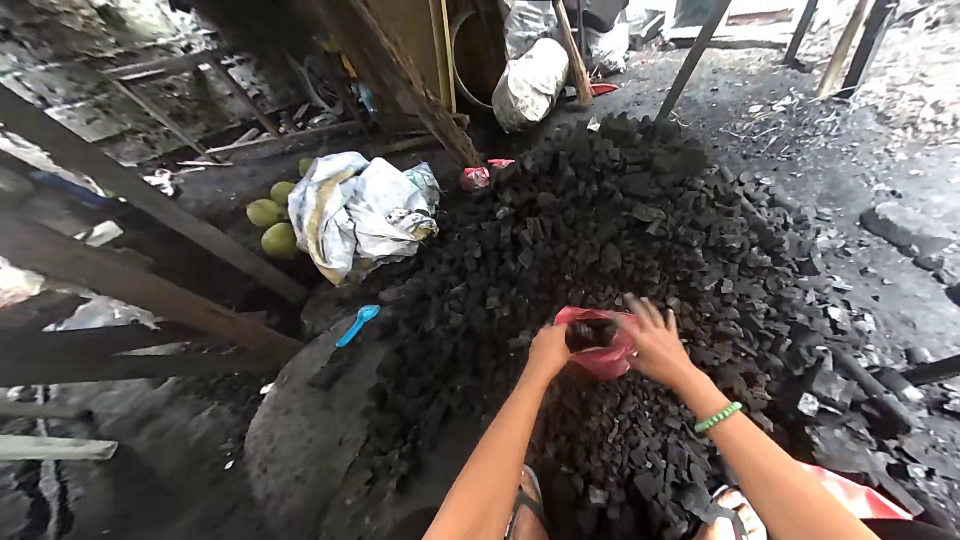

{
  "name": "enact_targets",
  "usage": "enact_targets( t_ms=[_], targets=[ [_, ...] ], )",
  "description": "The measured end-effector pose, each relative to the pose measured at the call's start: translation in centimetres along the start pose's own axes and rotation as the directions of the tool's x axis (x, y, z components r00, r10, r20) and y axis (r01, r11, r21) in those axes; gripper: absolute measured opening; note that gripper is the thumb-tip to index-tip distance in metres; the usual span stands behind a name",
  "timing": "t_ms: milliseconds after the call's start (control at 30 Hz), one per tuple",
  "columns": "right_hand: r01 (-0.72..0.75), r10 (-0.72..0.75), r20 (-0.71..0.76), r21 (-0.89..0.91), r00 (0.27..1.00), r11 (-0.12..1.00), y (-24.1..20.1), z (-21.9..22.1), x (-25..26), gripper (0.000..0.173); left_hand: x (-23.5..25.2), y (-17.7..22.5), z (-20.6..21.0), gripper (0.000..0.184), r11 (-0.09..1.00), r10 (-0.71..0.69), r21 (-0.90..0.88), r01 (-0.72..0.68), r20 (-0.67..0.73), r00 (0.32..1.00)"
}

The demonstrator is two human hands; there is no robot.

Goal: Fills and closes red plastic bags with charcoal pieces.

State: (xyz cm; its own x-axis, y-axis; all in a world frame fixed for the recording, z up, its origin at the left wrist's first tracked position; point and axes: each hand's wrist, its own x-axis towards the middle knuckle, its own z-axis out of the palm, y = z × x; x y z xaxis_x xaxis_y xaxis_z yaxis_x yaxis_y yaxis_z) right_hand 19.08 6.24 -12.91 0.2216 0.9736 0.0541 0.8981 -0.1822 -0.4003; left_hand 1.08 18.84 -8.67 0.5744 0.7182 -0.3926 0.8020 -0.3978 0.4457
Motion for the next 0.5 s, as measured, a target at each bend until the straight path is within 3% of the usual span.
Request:
enact_targets(
  t_ms=[67, 133, 167, 233, 300, 333, 500],
  targets=[
    [0.154, -0.133, 0.201, -0.096, 0.971, 0.983, -1.1, -0.1, 0.8, 0.070, -0.3, 0.1, -0.3, 0.033, 0.999, 0.038, -0.029, -0.039, -0.034, 0.999],
    [0.157, -0.097, 0.334, -0.159, 0.938, 0.975, -0.7, -0.4, 1.1, 0.050, -1.0, 0.4, -0.7, 0.033, 0.986, 0.049, -0.156, -0.063, -0.088, 0.995],
    [0.130, -0.057, 0.372, -0.175, 0.926, 0.976, -0.2, -0.9, 1.0, 0.040, -1.1, 0.6, -1.0, 0.031, 0.950, 0.055, -0.300, -0.085, -0.106, 0.993],
    [0.080, 0.015, 0.420, -0.208, 0.907, 0.975, 0.8, -2.5, 0.3, 0.030, -1.6, 1.3, -1.5, 0.027, 0.727, 0.072, -0.674, -0.131, -0.115, 0.991],
    [0.077, 0.023, 0.395, -0.236, 0.918, 0.969, 2.0, -3.9, -0.9, 0.029, -2.7, 2.8, -2.2, 0.024, 0.508, 0.126, -0.849, -0.145, -0.093, 0.988],
    [0.087, 0.017, 0.367, -0.263, 0.930, 0.961, 2.5, -4.7, -1.6, 0.029, -3.2, 3.6, -2.6, 0.022, 0.477, 0.168, -0.864, -0.165, -0.095, 0.981],
    [0.274, -0.256, 0.098, -0.334, 0.962, 0.902, 4.0, -9.0, -4.7, 0.028, -4.9, 5.0, -5.8, 0.028, 0.627, 0.248, -0.739, -0.245, -0.109, 0.963]
  ],
)
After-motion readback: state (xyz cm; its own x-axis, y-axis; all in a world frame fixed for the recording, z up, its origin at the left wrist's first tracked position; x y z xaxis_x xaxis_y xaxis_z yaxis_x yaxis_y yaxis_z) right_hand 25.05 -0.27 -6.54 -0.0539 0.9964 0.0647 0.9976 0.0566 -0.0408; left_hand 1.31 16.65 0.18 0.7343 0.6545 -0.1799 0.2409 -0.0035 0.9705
